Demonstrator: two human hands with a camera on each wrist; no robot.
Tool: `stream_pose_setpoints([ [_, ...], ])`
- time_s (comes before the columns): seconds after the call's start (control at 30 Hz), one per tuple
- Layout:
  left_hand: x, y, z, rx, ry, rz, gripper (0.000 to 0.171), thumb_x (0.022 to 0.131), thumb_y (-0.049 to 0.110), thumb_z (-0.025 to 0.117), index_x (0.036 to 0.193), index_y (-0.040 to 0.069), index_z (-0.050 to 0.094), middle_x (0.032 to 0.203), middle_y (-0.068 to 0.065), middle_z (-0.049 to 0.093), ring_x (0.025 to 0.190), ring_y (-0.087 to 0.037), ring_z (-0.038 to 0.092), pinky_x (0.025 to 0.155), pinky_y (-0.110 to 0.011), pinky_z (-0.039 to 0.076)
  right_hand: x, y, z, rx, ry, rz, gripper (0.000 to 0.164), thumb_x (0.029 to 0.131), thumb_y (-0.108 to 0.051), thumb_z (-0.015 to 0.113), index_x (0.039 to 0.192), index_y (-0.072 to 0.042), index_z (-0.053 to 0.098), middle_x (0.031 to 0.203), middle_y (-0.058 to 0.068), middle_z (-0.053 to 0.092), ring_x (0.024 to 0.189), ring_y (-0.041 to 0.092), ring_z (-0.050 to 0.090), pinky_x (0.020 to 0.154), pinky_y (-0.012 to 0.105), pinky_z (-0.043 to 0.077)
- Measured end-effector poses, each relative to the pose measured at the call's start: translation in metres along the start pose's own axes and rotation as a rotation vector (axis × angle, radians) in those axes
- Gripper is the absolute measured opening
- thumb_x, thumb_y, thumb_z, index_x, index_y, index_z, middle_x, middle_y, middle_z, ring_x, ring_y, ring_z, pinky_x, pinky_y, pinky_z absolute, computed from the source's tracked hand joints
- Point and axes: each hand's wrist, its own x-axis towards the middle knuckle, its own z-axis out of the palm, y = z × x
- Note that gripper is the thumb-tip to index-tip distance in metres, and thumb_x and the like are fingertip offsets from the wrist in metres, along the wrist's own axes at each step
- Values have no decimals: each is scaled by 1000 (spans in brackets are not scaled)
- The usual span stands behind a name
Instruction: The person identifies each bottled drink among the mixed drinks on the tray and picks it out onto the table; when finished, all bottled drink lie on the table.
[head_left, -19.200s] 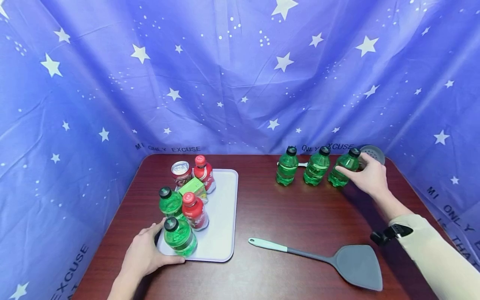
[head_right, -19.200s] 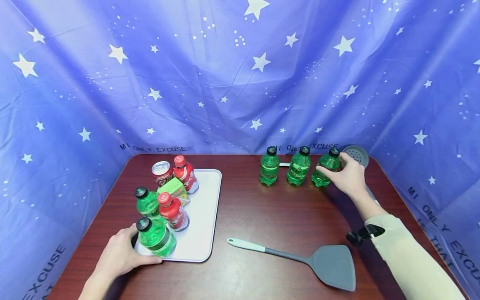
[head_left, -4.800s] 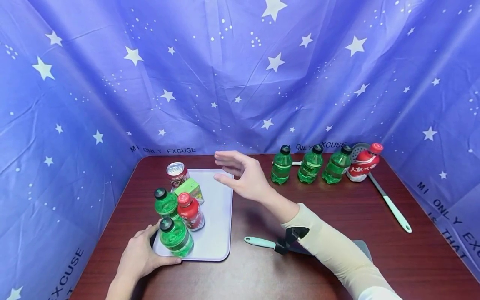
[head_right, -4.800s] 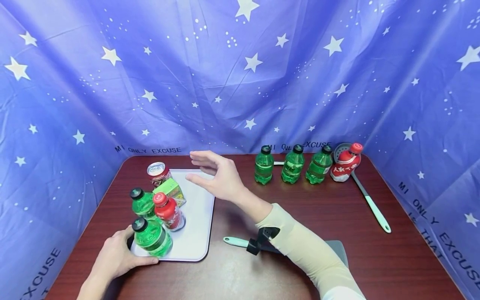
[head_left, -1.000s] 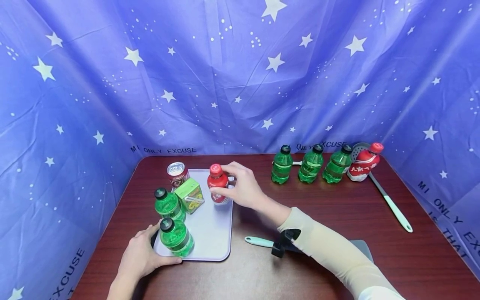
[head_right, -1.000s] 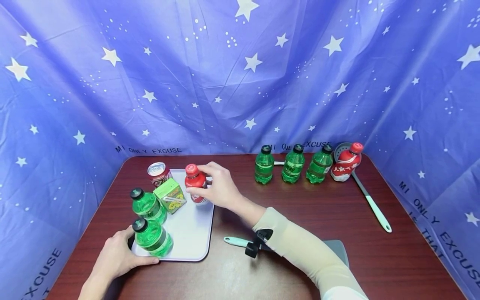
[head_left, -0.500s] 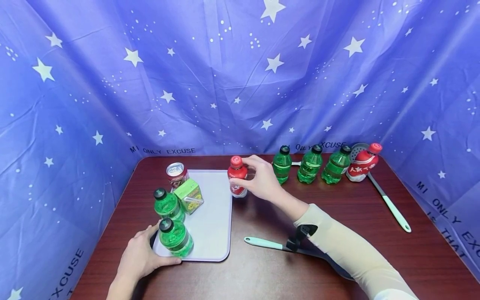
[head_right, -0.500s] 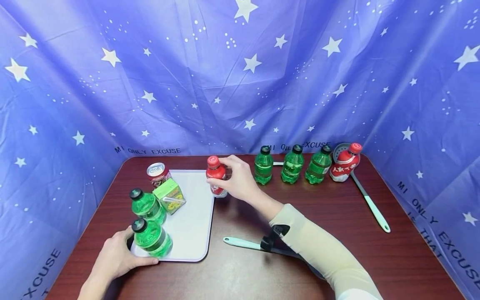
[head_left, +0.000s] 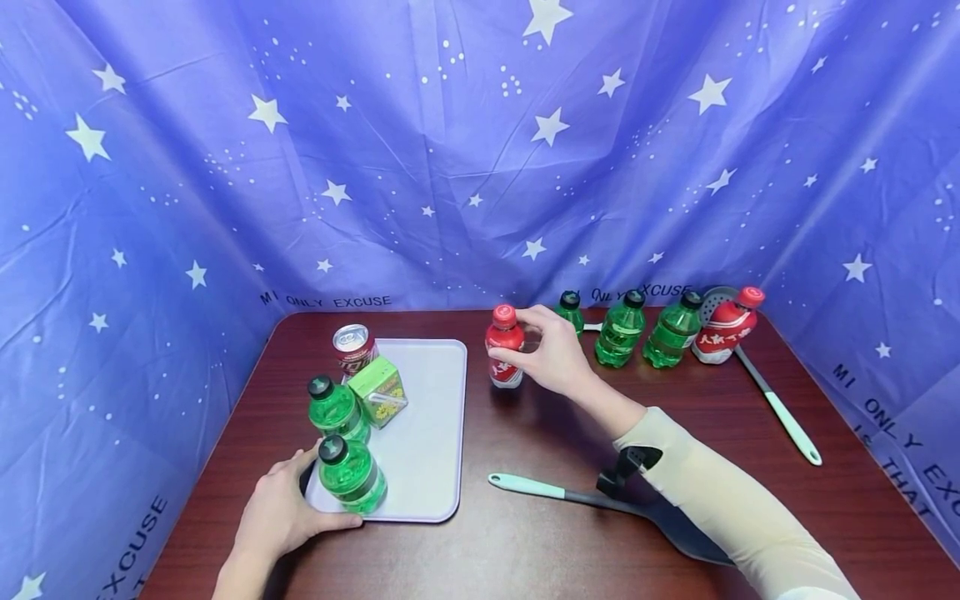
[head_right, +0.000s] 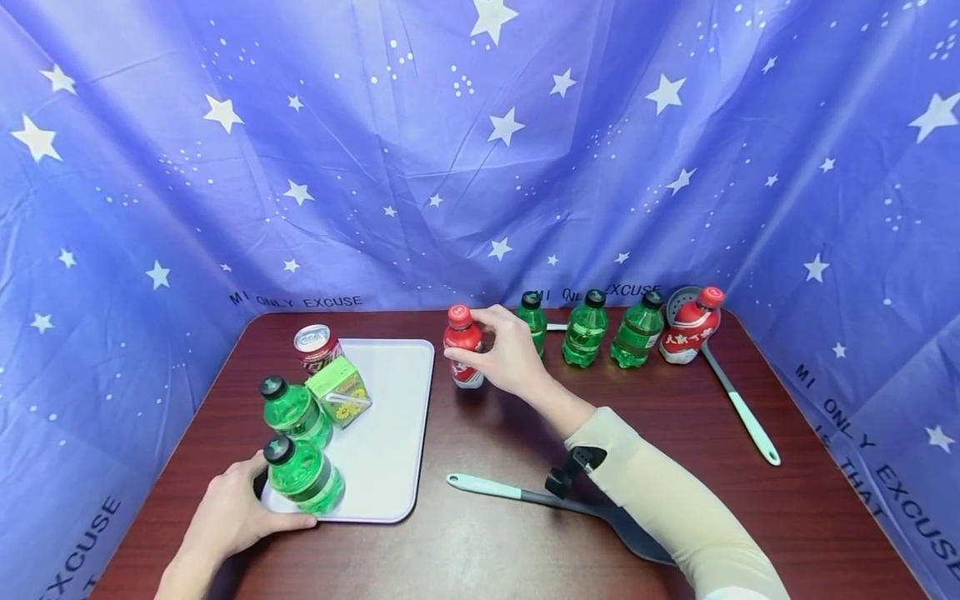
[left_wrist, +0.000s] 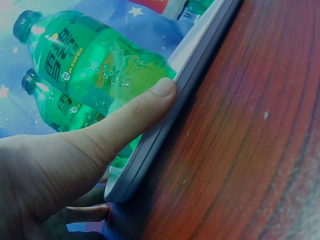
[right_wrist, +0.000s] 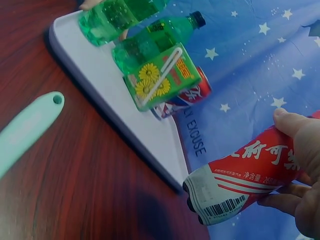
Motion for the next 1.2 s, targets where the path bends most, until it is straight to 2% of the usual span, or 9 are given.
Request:
stream_pose_setpoints([
  [0.23, 0, -1, 1, -3, 3, 2, 140, 43, 80, 95, 150, -2, 56, 143, -41, 59, 128, -61, 59, 97, -71, 54, -3, 12, -15, -52, 32, 2, 55, 76, -29, 98, 124, -10, 77, 102, 6, 72, 93, 24, 79, 78, 44, 62],
  [0.4, 1, -1, 1, -1, -1, 0, 141, 43, 81, 94, 151, -1, 55, 143, -41, 58, 128, -61, 59, 96, -71, 54, -8, 21, -27, -43, 51, 8, 54, 76, -25, 99, 123, -8, 77, 103, 9, 72, 96, 28, 79, 86, 48, 65],
  [0.8, 1, 0, 0, 6, -3, -2, 141, 43, 80, 95, 150, -3, 55, 143, -42, 58, 129, -62, 58, 97, -72, 54, -16, 34, -49, -64, 81, 18, 55, 75, -19, 99, 123, -5, 77, 105, 10, 73, 97, 27, 76, 88, 50, 65],
  [0.97, 1, -1, 1, 6, -4, -2, 141, 43, 80, 95, 150, -2, 55, 143, -42, 58, 128, -62, 59, 97, -71, 54, -19, 37, -55, -91, 99, 12, 52, 74, -21, 99, 119, -7, 78, 104, 8, 74, 91, 25, 78, 81, 43, 65],
  [1.2, 1, 0, 0, 7, -9, -5, 141, 43, 80, 95, 151, -2, 55, 143, -42, 58, 128, -61, 59, 97, -71, 54, -24, 40, -65, -117, 113, 25, 52, 75, -22, 99, 120, -8, 78, 105, 7, 74, 93, 27, 79, 80, 22, 62],
])
